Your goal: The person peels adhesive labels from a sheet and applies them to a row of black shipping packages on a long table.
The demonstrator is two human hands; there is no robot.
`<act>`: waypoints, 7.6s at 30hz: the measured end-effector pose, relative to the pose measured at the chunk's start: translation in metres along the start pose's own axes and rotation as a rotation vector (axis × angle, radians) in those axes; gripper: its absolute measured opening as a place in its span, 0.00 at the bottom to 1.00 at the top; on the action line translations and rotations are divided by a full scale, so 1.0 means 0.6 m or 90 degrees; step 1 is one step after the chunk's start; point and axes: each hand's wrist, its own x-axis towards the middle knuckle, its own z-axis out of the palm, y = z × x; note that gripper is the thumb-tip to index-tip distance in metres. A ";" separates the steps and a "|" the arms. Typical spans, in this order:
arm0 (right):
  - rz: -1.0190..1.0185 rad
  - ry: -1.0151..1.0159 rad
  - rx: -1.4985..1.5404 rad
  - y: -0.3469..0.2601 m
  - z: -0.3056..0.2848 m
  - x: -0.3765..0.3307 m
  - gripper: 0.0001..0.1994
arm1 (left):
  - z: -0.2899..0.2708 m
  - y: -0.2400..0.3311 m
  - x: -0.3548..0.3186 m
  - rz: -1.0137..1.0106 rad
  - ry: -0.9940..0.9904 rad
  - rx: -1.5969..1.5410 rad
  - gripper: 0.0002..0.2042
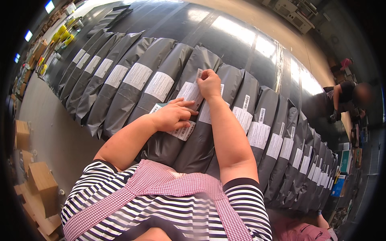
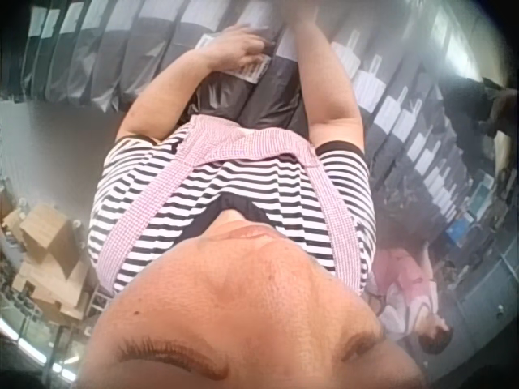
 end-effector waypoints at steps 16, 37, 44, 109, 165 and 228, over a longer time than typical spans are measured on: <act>0.004 0.109 -0.267 -0.012 -0.017 0.061 0.31 | -0.003 -0.002 0.000 -0.007 -0.018 -0.013 0.12; 0.036 -0.291 0.360 -0.176 -0.117 -0.313 0.15 | -0.038 0.125 -0.095 0.012 0.431 -0.204 0.14; 0.012 -0.248 0.221 -0.176 -0.104 -0.330 0.08 | -0.042 0.177 -0.127 -0.119 0.439 -0.149 0.08; 0.062 0.056 0.196 -0.080 0.207 0.017 0.07 | -0.158 -0.192 -0.148 0.100 -0.063 0.005 0.12; 0.011 -0.120 0.215 -0.277 0.184 -0.183 0.10 | -0.240 -0.126 -0.195 -0.147 0.355 -0.068 0.15; 0.014 0.037 -0.089 -0.187 0.343 0.055 0.17 | -0.210 -0.296 -0.213 0.036 0.005 -0.020 0.15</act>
